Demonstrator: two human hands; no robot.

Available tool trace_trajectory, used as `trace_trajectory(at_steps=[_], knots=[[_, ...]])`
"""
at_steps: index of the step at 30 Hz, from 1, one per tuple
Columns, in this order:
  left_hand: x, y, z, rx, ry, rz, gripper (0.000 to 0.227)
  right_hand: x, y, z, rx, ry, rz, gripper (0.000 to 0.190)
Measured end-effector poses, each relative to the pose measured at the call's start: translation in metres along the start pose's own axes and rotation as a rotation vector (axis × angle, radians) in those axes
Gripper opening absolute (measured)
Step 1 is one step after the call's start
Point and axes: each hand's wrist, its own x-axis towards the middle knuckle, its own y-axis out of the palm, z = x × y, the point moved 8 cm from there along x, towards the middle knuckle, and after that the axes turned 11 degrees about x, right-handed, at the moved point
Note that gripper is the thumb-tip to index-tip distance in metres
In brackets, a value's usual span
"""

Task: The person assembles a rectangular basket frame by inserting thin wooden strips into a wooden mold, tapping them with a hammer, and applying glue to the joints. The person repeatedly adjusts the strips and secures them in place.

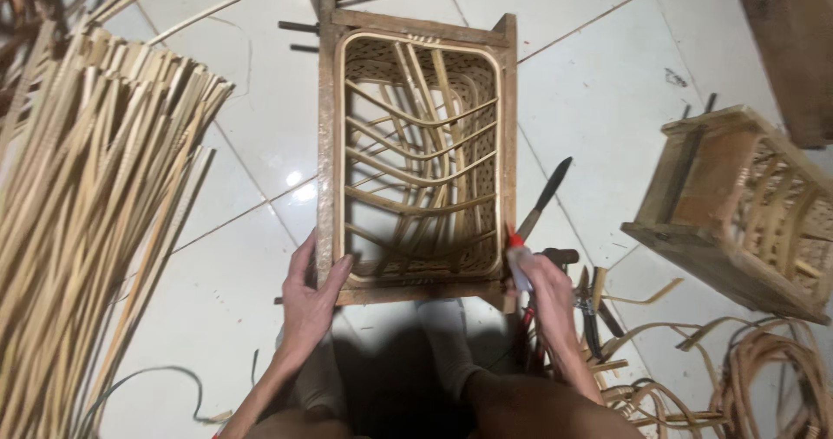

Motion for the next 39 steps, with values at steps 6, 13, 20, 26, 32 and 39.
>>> trace_trajectory(at_steps=[6,13,20,26,32,39], knots=[[-0.014,-0.016,-0.008,0.155,0.374,-0.334,0.043,-0.061,-0.02,-0.023,-0.013,-0.185,-0.04,0.04],[-0.061,-0.006,-0.062,0.731,1.018,-0.243,0.041,-0.097,-0.003,0.082,-0.579,-0.787,0.075,0.051],[-0.058,0.021,-0.089,0.999,1.128,0.053,0.053,-0.083,0.003,0.112,-0.705,-0.962,0.19,0.048],[-0.057,0.029,-0.084,0.987,1.093,0.075,0.06,-0.076,0.001,0.104,-0.697,-1.025,0.224,0.052],[-0.056,0.03,-0.075,1.023,1.088,0.052,0.062,-0.071,0.011,0.109,-0.746,-0.96,0.331,0.053],[-0.055,0.032,-0.068,1.059,1.068,0.05,0.064,-0.072,0.019,0.111,-0.809,-1.021,0.392,0.046]])
